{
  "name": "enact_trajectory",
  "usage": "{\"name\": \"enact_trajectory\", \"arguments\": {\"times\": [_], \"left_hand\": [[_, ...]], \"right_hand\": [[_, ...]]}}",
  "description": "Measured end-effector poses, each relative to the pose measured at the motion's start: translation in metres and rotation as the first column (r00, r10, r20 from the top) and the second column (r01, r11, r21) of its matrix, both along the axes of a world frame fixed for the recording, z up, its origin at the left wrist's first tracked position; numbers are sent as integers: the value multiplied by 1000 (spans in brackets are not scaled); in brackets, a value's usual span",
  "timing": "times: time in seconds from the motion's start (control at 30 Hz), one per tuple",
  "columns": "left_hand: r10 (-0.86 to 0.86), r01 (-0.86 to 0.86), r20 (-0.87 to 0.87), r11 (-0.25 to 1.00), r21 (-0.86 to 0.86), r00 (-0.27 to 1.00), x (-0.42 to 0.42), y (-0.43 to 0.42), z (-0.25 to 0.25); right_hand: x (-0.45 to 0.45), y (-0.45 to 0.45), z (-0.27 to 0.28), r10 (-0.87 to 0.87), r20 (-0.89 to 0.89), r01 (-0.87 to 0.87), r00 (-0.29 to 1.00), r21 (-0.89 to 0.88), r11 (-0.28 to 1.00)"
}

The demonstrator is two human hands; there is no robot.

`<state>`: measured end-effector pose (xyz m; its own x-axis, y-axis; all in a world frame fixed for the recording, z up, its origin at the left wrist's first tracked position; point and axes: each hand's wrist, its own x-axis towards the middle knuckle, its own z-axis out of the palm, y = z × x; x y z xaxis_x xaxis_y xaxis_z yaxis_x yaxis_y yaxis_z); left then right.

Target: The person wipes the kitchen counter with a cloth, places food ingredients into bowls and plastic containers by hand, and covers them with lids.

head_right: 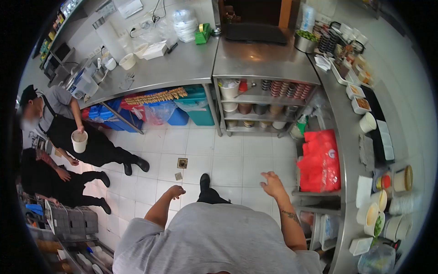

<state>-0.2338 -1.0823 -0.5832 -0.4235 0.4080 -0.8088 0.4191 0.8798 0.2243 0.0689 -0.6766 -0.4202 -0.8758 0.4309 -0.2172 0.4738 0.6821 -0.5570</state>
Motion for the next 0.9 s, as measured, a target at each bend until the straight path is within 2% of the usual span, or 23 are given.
{"name": "enact_trajectory", "arguments": {"times": [0.03, 0.07, 0.13, 0.17, 0.2, 0.23, 0.27, 0.3, 0.33, 0.37, 0.4, 0.43, 0.47, 0.5, 0.53, 0.57, 0.6, 0.67, 0.7, 0.73, 0.77, 0.83, 0.9], "left_hand": [[227, -227, 8, 971, 68, 974, -8, 7, 36], [155, -147, -44, 978, 147, 987, -34, 15, 55], [-197, 258, -219, 918, 300, 956, -127, 3, -3], [79, -41, -92, 934, 354, 993, -152, 19, 42], [344, -337, 48, 869, 363, 938, -176, 43, 105], [448, -399, 1, 794, 459, 894, -225, 44, 91], [454, -329, -103, 766, 553, 885, -261, 54, 120], [478, -308, -116, 714, 629, 871, -299, 62, 146], [443, -82, -341, 700, 710, 829, -353, 61, 143], [546, 143, -454, 518, 843, 704, -445, 67, 173], [568, 262, -597, 563, 784, 566, -480, 72, 210], [663, 84, -416, 472, 877, 623, -506, 81, 249], [694, 144, -459, 464, 874, 554, -570, 69, 237], [658, 112, -640, 657, 745, 396, -605, 69, 254], [613, 115, -752, 752, 650, 243, -651, 57, 241], [587, -6, -790, 803, 596, 174, -670, 57, 244], [551, -186, -817, 832, 523, 169, -680, 61, 247], [635, -202, -589, 747, 634, 500, -742, 56, 204], [359, -159, -876, 933, 324, 322, -711, 87, 205], [413, -81, -860, 909, 409, 300, -694, 120, 201], [476, -10, -832, 870, 494, 286, -679, 153, 197], [468, 378, -715, 625, 683, 519, -650, 212, 174], [402, 400, -604, 484, 778, 689, -559, 273, 185]], "right_hand": [[-19, -4, -5, 58, 49, -56, 997, -49, 997], [-39, -10, -10, 119, 95, -109, 988, -100, 989], [-81, -21, -19, 190, 166, -163, 968, -161, 973], [-100, -26, -22, 197, 196, -164, 961, -172, 971], [-118, -32, -25, 203, 228, -162, 952, -187, 969], [-136, -37, -29, 208, 289, -161, 934, -178, 971], [-157, -38, -31, 207, 346, -158, 915, -165, 974], [-176, -41, -32, 206, 409, -152, 889, -161, 975], [-196, -46, -24, 188, 404, -132, 895, -161, 978], [-230, -56, -18, 189, 372, -108, 909, -228, 968], [-249, -53, -12, 197, 330, -104, 923, -279, 955], [-265, -49, -8, 196, 283, -100, 939, -323, 941], [-275, -49, -4, 158, 282, -58, 946, -331, 942], [-280, -47, -6, 94, 284, 11, 954, -347, 938], [-279, -45, -9, 21, 286, 89, 958, -365, 927], [-274, -46, -13, -61, 289, 174, 955, -384, 907], [-264, -49, -21, -94, 334, 205, 938, -315, 927], [-238, -55, -32, -173, 433, 269, 885, -170, 948], [-232, -60, -17, -172, 535, 291, 827, -145, 946], [-225, -67, -13, -178, 569, 310, 803, -143, 940], [-216, -72, -9, -177, 601, 320, 779, -139, 937], [-203, -82, -28, -188, 559, 344, 808, -188, 920], [-198, -92, -27, -185, 510, 336, 840, -222, 915]]}}
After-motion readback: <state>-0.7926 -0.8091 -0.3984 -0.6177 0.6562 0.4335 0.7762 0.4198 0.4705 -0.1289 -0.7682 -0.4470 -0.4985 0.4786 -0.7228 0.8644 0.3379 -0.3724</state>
